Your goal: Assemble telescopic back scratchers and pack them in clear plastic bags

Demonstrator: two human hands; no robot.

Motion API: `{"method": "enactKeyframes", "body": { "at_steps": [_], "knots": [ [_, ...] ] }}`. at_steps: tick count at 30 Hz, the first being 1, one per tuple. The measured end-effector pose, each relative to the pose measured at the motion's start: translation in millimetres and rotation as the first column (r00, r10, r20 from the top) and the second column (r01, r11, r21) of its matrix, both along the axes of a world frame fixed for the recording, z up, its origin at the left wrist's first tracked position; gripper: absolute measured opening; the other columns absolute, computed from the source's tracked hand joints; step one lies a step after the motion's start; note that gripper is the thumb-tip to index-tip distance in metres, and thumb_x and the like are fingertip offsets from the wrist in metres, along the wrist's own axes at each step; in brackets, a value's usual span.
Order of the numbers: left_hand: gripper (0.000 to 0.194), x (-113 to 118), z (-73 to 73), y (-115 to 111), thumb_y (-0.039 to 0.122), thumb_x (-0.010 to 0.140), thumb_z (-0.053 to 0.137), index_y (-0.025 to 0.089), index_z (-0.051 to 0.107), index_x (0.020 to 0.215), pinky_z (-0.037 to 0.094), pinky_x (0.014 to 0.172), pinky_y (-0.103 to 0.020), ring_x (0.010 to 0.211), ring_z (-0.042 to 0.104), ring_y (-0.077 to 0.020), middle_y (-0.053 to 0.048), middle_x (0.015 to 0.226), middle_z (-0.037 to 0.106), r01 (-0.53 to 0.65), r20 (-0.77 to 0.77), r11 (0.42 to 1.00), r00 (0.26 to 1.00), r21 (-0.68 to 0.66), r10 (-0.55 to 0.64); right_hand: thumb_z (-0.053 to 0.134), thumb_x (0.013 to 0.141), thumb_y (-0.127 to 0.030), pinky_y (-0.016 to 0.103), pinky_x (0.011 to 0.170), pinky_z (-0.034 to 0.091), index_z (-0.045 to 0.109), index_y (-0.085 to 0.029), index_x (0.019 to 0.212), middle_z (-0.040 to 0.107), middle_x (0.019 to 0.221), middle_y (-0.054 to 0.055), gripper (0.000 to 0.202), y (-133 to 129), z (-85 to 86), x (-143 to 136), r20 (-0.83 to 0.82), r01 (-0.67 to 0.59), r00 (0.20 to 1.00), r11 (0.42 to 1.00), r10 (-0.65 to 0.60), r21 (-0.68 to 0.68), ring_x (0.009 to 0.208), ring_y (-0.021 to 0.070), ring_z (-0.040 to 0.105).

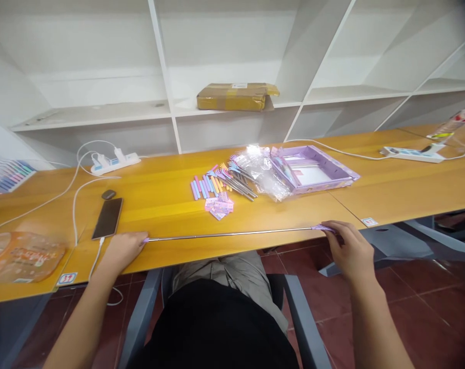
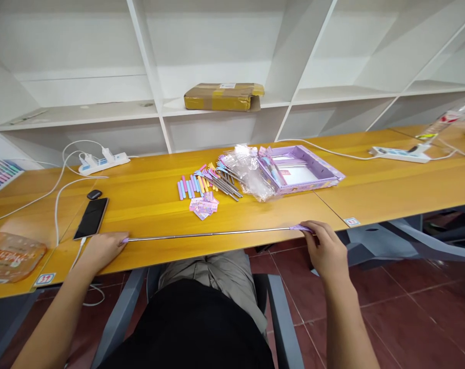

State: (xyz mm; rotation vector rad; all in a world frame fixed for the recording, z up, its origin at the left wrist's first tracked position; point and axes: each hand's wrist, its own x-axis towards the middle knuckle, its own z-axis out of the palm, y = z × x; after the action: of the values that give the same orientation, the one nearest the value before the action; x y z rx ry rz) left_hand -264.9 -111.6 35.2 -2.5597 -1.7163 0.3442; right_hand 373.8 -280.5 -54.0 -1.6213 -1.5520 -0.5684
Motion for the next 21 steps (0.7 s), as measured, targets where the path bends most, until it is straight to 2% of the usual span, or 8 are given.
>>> {"method": "enactKeyframes", "body": {
  "at_steps": [4,7,9,11,14,17,19,21],
  "knots": [
    [0.033,0.4,-4.0,-2.6,0.025,0.107,0.047,0.025,0.077,0.094,0.055,0.081,-0.036,0.099,0.084,-0.0334,-0.014,0.105,0.088,-0.003,0.035,1.0,0.999,0.002,0.003,0.062,0.113,-0.03,0.043,0.095,0.065,0.082,-0.032,0.123,0.085,0.114,0.009,0.022,4.0,0.9,0.2,0.032,0.018,0.999,0.999,-0.019,0.045,0.1,0.0294,0.083],
    [0.033,1.6,2.8,-1.0,0.026,0.107,0.049,0.025,0.078,0.092,0.055,0.08,-0.037,0.096,0.084,-0.0351,-0.015,0.099,0.087,0.008,0.039,1.0,0.999,0.013,-0.009,0.061,0.114,-0.031,0.043,0.093,0.065,0.083,-0.03,0.124,0.085,0.115,0.01,0.024,14.7,6.8,7.2,0.05,0.036,0.998,0.998,-0.038,0.045,0.102,0.0299,0.083],
    [0.033,17.0,10.8,-1.0,0.026,0.106,0.051,0.024,0.08,0.093,0.056,0.08,-0.038,0.096,0.084,-0.0368,-0.016,0.097,0.086,0.005,0.039,1.0,0.999,0.025,-0.006,0.062,0.114,-0.031,0.042,0.091,0.064,0.083,-0.03,0.124,0.086,0.114,0.009,0.023,28.5,14.5,-5.6,0.077,-0.023,0.997,0.999,0.021,0.03,0.101,0.0288,0.082],
    [0.032,51.3,17.4,-4.2,0.026,0.107,0.052,0.023,0.083,0.098,0.056,0.082,-0.039,0.099,0.084,-0.0375,-0.018,0.1,0.087,-0.002,0.053,1.0,0.999,0.029,0.0,0.063,0.114,-0.027,0.041,0.091,0.063,0.083,-0.029,0.123,0.086,0.111,0.009,0.023,47.7,22.3,-44.5,0.121,-0.156,0.981,0.987,0.152,0.029,0.1,0.0273,0.081],
    [0.038,122.4,18.2,-14.2,0.033,0.114,0.048,0.023,0.085,0.112,0.058,0.084,-0.039,0.105,0.084,-0.0363,-0.02,0.108,0.086,0.052,0.1,0.999,0.994,-0.016,-0.051,0.056,0.115,-0.017,0.041,0.088,0.058,0.083,-0.029,0.123,0.086,0.108,0.009,0.03,77.9,28.1,-137.1,0.181,-0.375,0.914,0.926,0.362,0.04,0.096,0.0258,0.079],
    [0.042,171.3,10.0,-22.3,0.03,0.116,0.042,0.022,0.083,0.119,0.06,0.085,-0.039,0.105,0.085,-0.0343,-0.021,0.11,0.086,0.05,0.127,0.998,0.991,-0.04,-0.044,0.054,0.115,-0.012,0.042,0.091,0.052,0.08,-0.027,0.132,0.085,0.115,0.01,0.035,98.2,27.4,-208.9,0.162,-0.427,0.887,0.901,0.433,-0.071,0.101,0.026,0.075],
    [0.044,180.1,5.0,-22.6,0.029,0.117,0.039,0.02,0.082,0.118,0.06,0.086,-0.041,0.105,0.085,-0.035,-0.021,0.109,0.085,0.055,0.129,0.997,0.99,-0.048,-0.048,0.054,0.116,-0.015,0.042,0.091,0.05,0.08,-0.025,0.132,0.083,0.11,0.01,0.031,107.7,27.6,-222.1,0.182,-0.445,0.863,0.881,0.47,-0.162,0.1,0.026,0.072],
    [0.043,177.3,4.4,-17.0,0.029,0.117,0.04,0.018,0.08,0.119,0.06,0.088,-0.041,0.105,0.085,-0.0348,-0.021,0.111,0.085,0.071,0.138,0.996,0.988,-0.056,-0.063,0.056,0.118,-0.021,0.041,0.091,0.05,0.079,-0.023,0.129,0.082,0.109,0.011,0.026,119.9,31.5,-212.2,0.194,-0.481,0.829,0.846,0.524,-0.23,0.1,0.0264,0.071]
  ]
}}
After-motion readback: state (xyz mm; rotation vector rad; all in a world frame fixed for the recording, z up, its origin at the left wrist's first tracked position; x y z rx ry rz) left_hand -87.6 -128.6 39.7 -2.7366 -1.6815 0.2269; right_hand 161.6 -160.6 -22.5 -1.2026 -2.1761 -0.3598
